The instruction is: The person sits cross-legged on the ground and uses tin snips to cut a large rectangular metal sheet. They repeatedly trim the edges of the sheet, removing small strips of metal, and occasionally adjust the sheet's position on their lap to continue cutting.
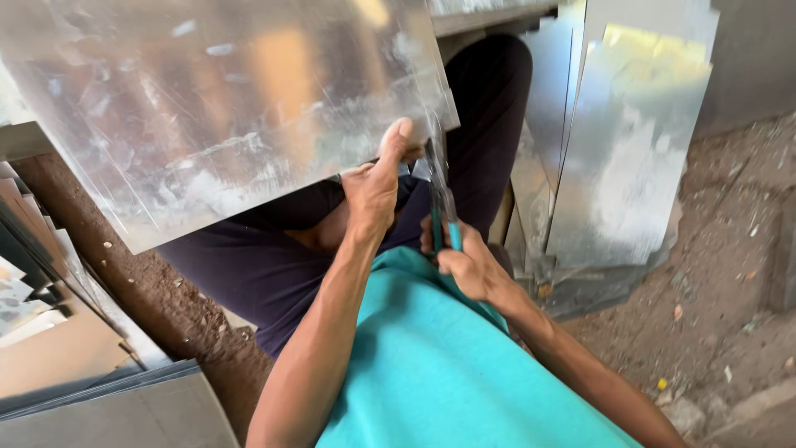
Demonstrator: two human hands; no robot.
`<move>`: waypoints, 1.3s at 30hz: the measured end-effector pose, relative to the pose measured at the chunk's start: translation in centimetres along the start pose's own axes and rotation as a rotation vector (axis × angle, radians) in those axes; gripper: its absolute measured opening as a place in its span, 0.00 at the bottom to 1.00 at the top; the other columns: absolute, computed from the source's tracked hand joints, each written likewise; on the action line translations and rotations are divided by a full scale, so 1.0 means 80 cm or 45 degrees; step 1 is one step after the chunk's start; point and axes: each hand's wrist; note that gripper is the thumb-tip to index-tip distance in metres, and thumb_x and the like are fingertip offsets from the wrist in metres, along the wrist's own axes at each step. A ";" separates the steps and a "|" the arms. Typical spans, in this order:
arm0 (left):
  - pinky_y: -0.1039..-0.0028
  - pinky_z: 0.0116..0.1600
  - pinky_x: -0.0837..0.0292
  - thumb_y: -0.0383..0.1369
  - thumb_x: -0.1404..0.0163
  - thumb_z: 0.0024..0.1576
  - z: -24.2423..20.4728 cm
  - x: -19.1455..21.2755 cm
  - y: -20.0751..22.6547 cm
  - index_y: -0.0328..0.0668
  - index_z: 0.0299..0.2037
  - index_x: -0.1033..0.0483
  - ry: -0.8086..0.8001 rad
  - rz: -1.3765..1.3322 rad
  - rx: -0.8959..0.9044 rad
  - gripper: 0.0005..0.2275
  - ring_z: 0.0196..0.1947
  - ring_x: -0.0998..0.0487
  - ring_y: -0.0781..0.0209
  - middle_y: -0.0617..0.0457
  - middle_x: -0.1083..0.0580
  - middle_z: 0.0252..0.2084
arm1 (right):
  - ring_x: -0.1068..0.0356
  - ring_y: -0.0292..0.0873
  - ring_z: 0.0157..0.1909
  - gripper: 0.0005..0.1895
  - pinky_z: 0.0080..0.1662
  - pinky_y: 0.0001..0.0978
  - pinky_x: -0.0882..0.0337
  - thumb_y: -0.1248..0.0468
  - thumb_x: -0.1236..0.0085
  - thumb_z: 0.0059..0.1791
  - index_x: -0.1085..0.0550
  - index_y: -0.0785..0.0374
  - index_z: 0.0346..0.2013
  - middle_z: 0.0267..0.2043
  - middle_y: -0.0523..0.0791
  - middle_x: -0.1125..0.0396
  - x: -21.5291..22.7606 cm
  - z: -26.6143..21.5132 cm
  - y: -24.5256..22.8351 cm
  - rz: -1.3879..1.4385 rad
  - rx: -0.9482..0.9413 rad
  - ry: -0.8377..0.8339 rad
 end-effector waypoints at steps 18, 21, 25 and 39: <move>0.74 0.40 0.21 0.30 0.37 0.55 -0.009 0.001 0.023 0.25 0.44 0.18 0.018 -0.001 -0.072 0.13 0.33 0.18 0.61 0.46 0.19 0.37 | 0.35 0.46 0.22 0.10 0.27 0.39 0.37 0.63 0.51 0.39 0.26 0.67 0.25 0.18 0.49 0.35 -0.002 0.017 -0.013 -0.559 0.242 0.297; 0.71 0.37 0.23 0.30 0.35 0.51 -0.010 -0.010 0.052 0.27 0.40 0.22 0.186 -0.227 -0.245 0.13 0.30 0.21 0.61 0.49 0.21 0.34 | 0.31 0.53 0.23 0.13 0.30 0.44 0.32 0.64 0.51 0.39 0.30 0.70 0.34 0.19 0.55 0.35 0.025 0.021 -0.025 -1.131 0.084 0.452; 0.68 0.36 0.35 0.35 0.35 0.53 -0.027 -0.032 0.035 0.32 0.39 0.22 0.647 -0.287 0.090 0.14 0.28 0.31 0.60 0.54 0.27 0.30 | 0.30 0.58 0.29 0.12 0.35 0.47 0.32 0.65 0.45 0.40 0.27 0.70 0.35 0.23 0.56 0.32 0.057 -0.010 -0.015 -1.069 0.339 0.365; 0.85 0.20 0.39 0.42 0.63 0.67 -0.055 0.188 0.205 0.41 0.43 0.18 0.577 -0.074 -0.584 0.19 0.19 0.34 0.74 0.57 0.25 0.29 | 0.38 0.40 0.20 0.05 0.27 0.36 0.39 0.70 0.47 0.38 0.25 0.69 0.26 0.17 0.45 0.36 0.052 0.013 -0.006 -0.639 -0.117 0.135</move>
Point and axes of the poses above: each hand's wrist, its own z-axis towards the middle knuckle, its own x-axis out of the back of the hand, y = z × x
